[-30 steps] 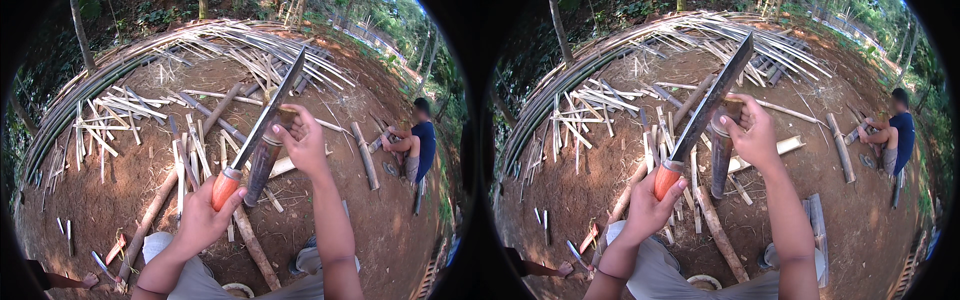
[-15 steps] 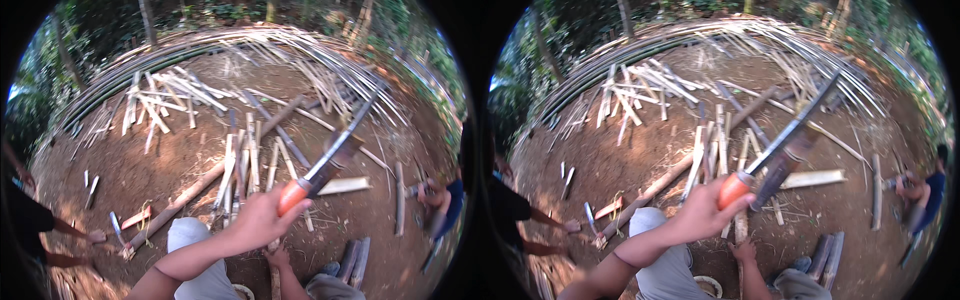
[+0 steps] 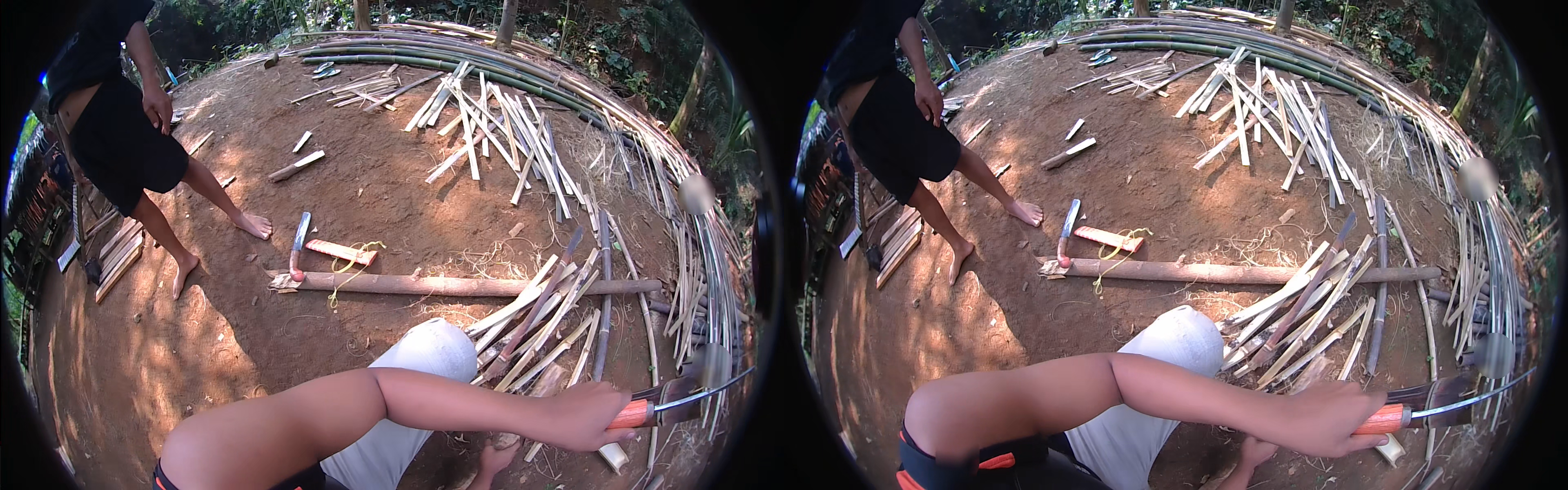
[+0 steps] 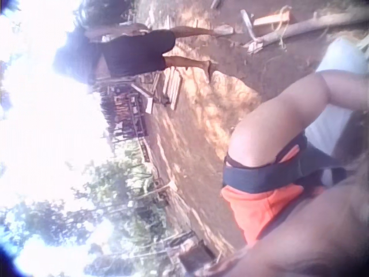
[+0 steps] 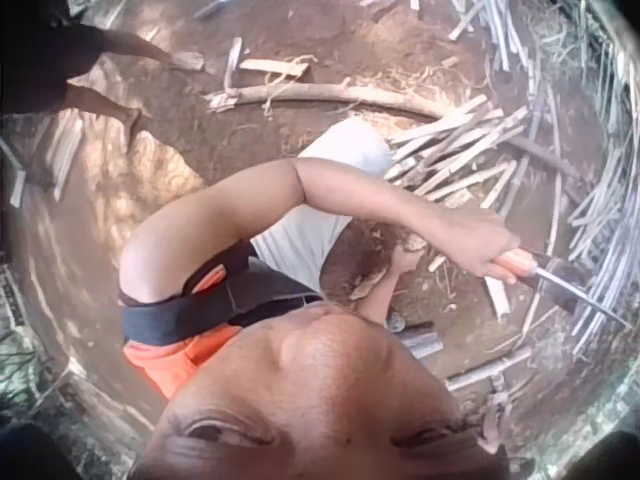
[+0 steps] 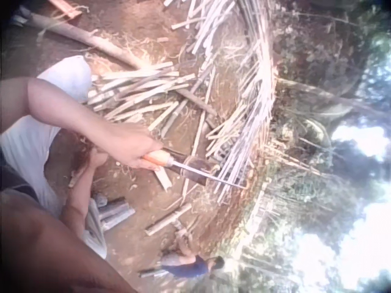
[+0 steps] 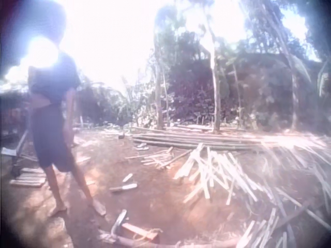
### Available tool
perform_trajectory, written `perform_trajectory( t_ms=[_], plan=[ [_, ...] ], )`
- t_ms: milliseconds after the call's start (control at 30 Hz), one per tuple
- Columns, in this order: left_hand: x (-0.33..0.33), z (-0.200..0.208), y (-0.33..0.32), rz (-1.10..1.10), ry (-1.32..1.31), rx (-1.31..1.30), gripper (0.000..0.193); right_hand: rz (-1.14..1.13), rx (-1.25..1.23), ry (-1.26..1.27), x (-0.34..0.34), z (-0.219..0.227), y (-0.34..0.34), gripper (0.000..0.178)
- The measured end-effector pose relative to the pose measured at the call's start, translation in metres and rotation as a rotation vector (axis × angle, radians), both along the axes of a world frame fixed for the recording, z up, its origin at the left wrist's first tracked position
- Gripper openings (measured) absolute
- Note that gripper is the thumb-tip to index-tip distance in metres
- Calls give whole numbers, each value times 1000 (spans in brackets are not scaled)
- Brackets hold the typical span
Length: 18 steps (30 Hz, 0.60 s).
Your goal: The person uses a machete and a wooden mallet to split bamboo poles into smaller strips. They repeatedly position the machete against the bamboo and strike the back of the blade with the mallet to drive it through the material, separating the pole into sections.
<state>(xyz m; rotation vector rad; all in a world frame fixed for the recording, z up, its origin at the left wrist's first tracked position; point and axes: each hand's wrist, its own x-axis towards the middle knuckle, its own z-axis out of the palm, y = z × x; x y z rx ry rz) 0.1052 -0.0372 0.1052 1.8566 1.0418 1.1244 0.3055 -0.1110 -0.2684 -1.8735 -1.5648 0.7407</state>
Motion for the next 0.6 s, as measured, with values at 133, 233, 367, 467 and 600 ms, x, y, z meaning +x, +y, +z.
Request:
perform_trajectory(
  t_ms=[133, 233, 367, 467, 600],
  plan=[
    [9, 2, 14, -23, 66, -2, 42, 196, 296, 81, 12, 75, 36, 71],
    [5, 16, 16, -85, 77, -65, 45, 268, 260, 138, 27, 139, 39, 69],
    [-3, 25, 17, -35, 149, -108, 50, 404, 192, -372, 63, 210, 24, 73],
    [2, 29, 17, -51, 155, -111, 48, 396, 136, -581, 96, 257, -10, 78],
    [3, 41, 11, -176, 88, -236, 47, 339, 164, -805, 127, 322, -52, 78]
  ],
)
